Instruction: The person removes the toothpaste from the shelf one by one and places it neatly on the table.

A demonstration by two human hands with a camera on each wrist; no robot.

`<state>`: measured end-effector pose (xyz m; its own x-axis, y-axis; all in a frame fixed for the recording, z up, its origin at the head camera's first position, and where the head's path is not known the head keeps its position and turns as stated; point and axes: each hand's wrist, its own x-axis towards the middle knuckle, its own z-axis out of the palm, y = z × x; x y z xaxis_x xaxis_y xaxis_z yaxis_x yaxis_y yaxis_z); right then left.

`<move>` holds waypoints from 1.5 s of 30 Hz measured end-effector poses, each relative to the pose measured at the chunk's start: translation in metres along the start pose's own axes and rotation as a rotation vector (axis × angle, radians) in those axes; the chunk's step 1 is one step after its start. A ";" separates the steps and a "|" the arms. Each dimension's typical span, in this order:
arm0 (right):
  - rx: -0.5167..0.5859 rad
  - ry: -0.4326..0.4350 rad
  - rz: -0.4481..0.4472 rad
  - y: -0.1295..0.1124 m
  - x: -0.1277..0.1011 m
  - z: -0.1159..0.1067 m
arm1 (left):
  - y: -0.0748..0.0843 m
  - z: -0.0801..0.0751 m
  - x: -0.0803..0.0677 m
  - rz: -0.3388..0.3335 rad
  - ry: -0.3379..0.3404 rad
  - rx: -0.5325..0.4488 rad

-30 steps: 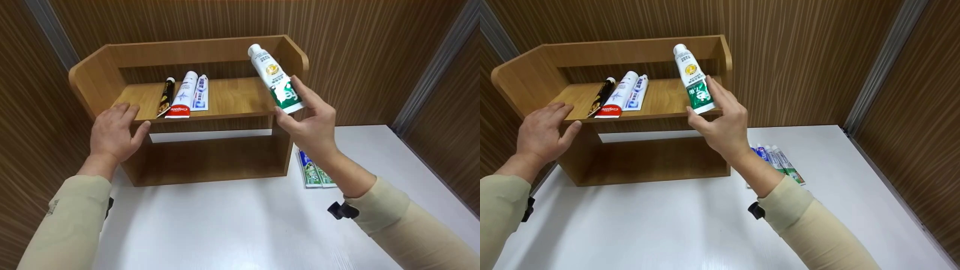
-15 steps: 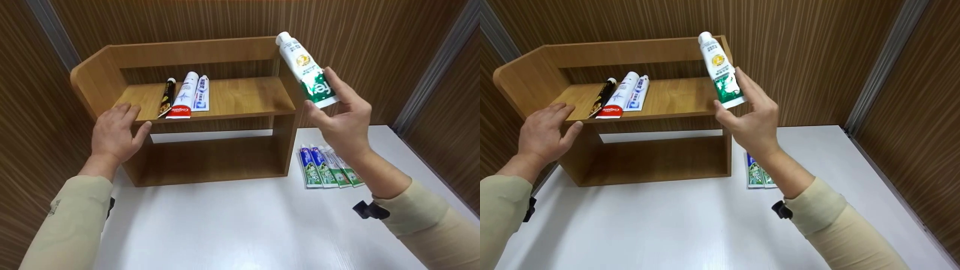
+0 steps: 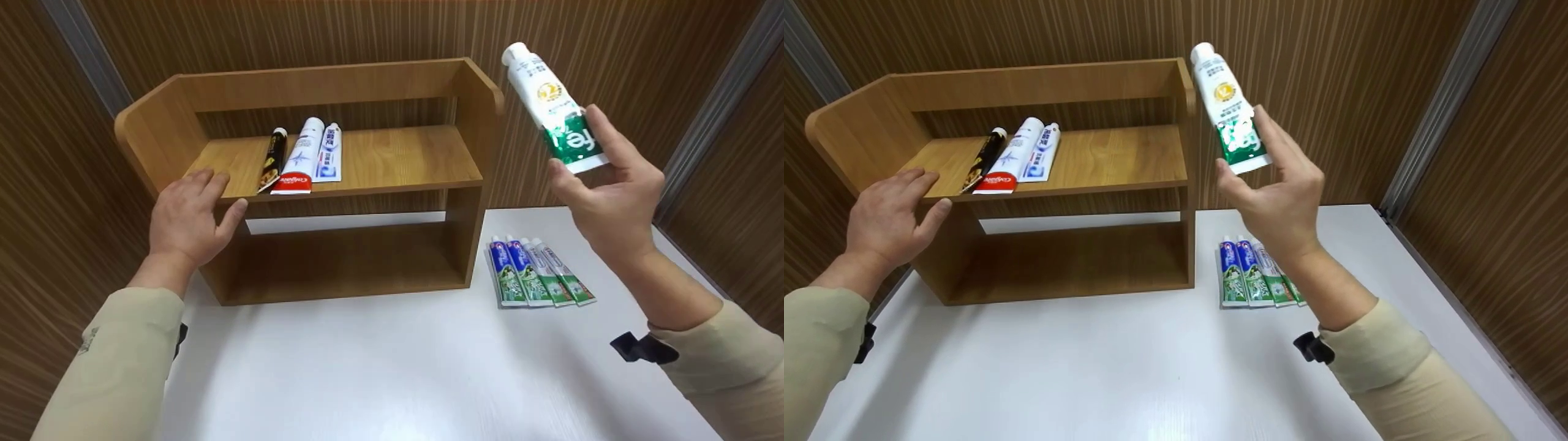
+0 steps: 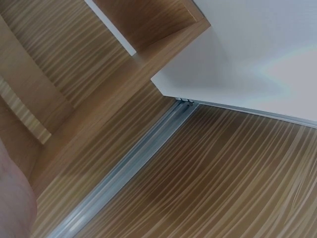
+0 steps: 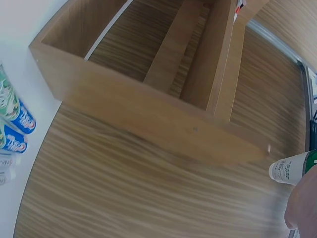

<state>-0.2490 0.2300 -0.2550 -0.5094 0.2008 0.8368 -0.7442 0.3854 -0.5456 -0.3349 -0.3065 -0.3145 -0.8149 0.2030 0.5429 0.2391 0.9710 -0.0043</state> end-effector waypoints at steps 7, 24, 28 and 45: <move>-0.045 0.028 0.060 0.017 -0.001 -0.024 | 0.001 -0.001 0.001 -0.007 -0.009 0.000; -0.160 0.003 0.233 0.070 -0.026 -0.055 | 0.001 -0.001 -0.001 -0.016 -0.013 -0.001; -0.193 -0.013 0.277 0.081 -0.035 -0.059 | 0.000 -0.001 0.000 -0.010 -0.008 -0.005; -0.348 -0.044 0.400 0.126 -0.073 -0.079 | 0.000 0.000 0.000 0.000 0.006 -0.009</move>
<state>-0.2715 0.3347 -0.3813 -0.7473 0.3583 0.5596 -0.3044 0.5640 -0.7676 -0.3354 -0.3062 -0.3147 -0.8118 0.2019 0.5479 0.2437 0.9698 0.0037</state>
